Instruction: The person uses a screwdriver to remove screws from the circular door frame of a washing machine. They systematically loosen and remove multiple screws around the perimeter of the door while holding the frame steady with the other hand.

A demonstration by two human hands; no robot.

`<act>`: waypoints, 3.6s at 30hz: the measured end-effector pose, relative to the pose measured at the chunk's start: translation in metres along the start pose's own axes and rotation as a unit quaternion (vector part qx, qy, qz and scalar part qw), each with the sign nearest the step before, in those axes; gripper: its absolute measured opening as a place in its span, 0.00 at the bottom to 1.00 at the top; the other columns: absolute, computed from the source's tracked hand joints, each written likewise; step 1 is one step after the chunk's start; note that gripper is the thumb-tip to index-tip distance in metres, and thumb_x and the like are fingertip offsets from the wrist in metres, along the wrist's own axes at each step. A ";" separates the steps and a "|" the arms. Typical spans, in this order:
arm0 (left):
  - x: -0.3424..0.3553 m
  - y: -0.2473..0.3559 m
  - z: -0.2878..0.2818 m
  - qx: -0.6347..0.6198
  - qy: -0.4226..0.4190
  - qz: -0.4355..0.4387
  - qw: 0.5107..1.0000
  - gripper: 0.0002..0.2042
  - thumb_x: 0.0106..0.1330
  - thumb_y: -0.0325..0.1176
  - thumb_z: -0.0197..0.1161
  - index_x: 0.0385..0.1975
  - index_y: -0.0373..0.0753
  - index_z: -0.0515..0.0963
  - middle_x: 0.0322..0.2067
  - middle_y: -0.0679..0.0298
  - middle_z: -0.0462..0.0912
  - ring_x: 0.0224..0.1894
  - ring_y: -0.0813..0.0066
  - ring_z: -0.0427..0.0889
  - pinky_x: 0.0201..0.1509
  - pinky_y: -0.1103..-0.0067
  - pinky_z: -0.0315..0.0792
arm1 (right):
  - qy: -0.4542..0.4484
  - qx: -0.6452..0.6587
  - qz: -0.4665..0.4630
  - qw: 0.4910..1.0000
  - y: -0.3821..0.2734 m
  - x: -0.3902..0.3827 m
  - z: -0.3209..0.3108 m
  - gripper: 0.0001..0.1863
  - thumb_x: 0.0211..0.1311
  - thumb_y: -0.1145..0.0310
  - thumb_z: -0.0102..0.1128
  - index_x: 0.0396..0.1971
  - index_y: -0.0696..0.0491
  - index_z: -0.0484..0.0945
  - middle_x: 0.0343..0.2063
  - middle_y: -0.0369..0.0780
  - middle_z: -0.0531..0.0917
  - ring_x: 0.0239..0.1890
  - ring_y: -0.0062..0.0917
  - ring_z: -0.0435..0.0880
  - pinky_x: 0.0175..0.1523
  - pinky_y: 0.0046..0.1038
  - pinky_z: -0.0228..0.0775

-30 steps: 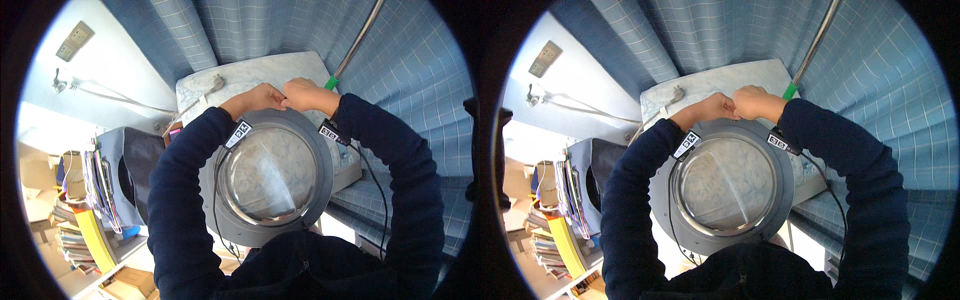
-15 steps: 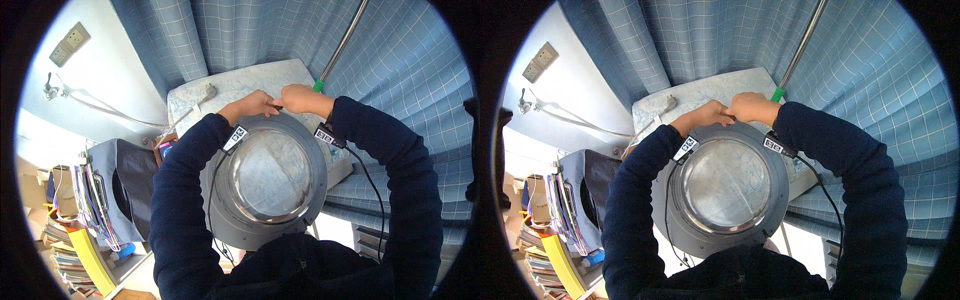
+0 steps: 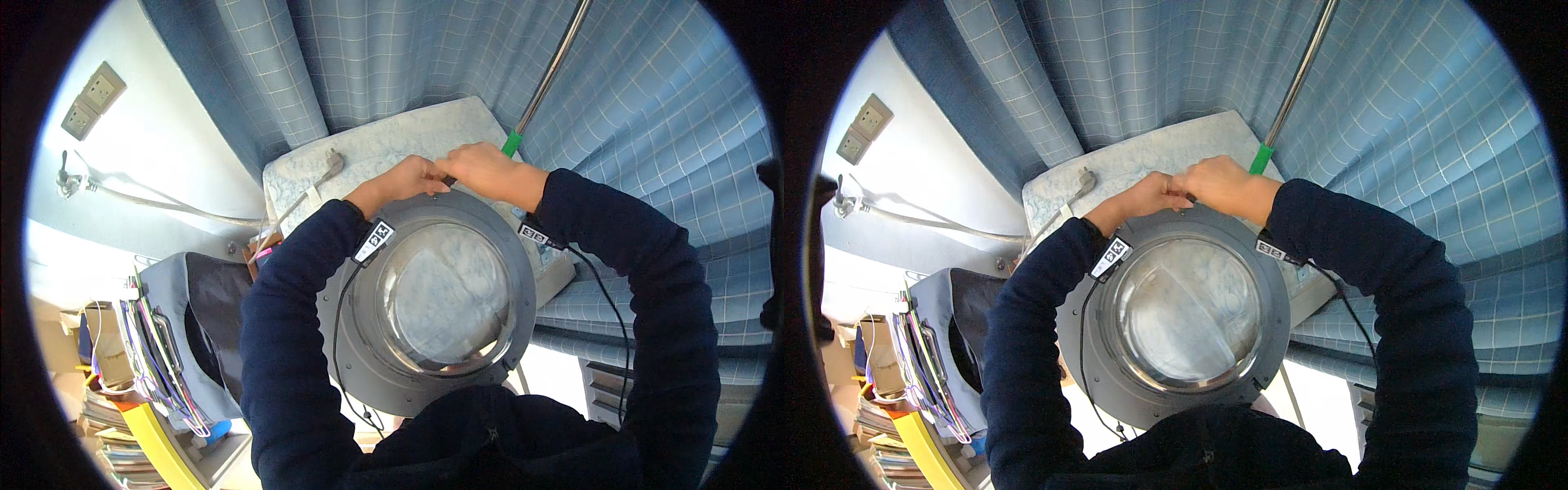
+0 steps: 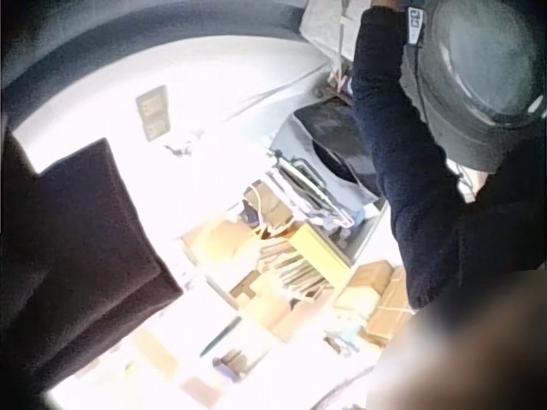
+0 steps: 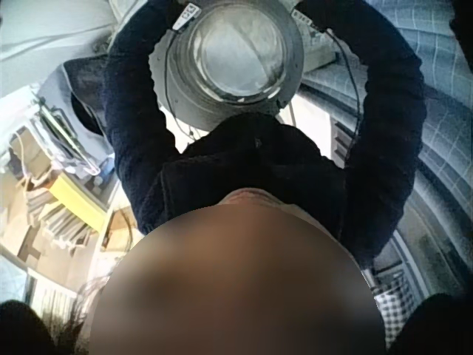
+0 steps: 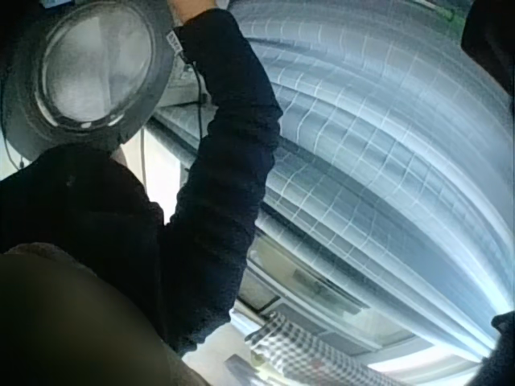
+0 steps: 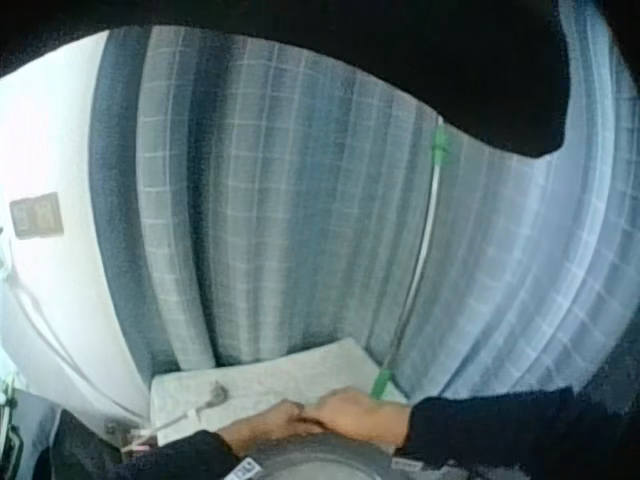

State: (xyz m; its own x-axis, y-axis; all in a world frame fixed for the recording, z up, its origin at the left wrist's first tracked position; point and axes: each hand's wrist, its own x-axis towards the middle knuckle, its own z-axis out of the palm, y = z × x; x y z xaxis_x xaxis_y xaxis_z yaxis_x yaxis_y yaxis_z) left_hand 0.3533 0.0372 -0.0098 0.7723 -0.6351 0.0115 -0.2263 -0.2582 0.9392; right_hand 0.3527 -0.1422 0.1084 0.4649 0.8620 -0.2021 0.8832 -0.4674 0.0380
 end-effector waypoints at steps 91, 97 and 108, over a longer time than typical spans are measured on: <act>0.006 -0.011 0.004 -0.106 0.028 0.021 0.994 0.09 0.57 0.32 0.71 0.34 0.35 0.83 0.29 0.65 0.84 0.33 0.81 0.78 0.42 0.79 0.71 | -0.111 -0.002 0.157 0.981 -0.009 0.018 -0.008 0.22 0.53 0.64 0.65 0.47 0.56 0.71 0.32 0.44 0.84 0.41 0.41 0.84 0.41 0.40 0.75; 0.007 -0.017 0.000 0.023 -0.015 -0.039 0.999 0.11 0.60 0.32 0.69 0.39 0.35 0.83 0.36 0.65 0.86 0.39 0.80 0.81 0.48 0.80 0.73 | -0.046 0.076 0.195 0.977 -0.011 0.019 -0.008 0.20 0.56 0.61 0.63 0.45 0.55 0.72 0.33 0.45 0.84 0.40 0.41 0.84 0.39 0.39 0.74; 0.004 -0.011 0.000 -0.040 0.012 -0.026 0.999 0.11 0.59 0.33 0.70 0.39 0.35 0.83 0.35 0.65 0.85 0.38 0.78 0.80 0.46 0.79 0.73 | -0.126 0.035 0.220 0.967 -0.017 0.017 -0.017 0.15 0.51 0.64 0.66 0.38 0.53 0.81 0.37 0.45 0.84 0.41 0.37 0.84 0.39 0.36 0.76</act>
State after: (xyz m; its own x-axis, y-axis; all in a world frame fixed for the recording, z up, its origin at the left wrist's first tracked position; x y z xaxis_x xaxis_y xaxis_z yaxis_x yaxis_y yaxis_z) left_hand 0.3581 0.0374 -0.0200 0.7964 -0.6040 -0.0307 -0.1379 -0.2307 0.9632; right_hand 0.3470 -0.1161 0.1204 0.7571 0.5051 -0.4145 0.5924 -0.7981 0.1096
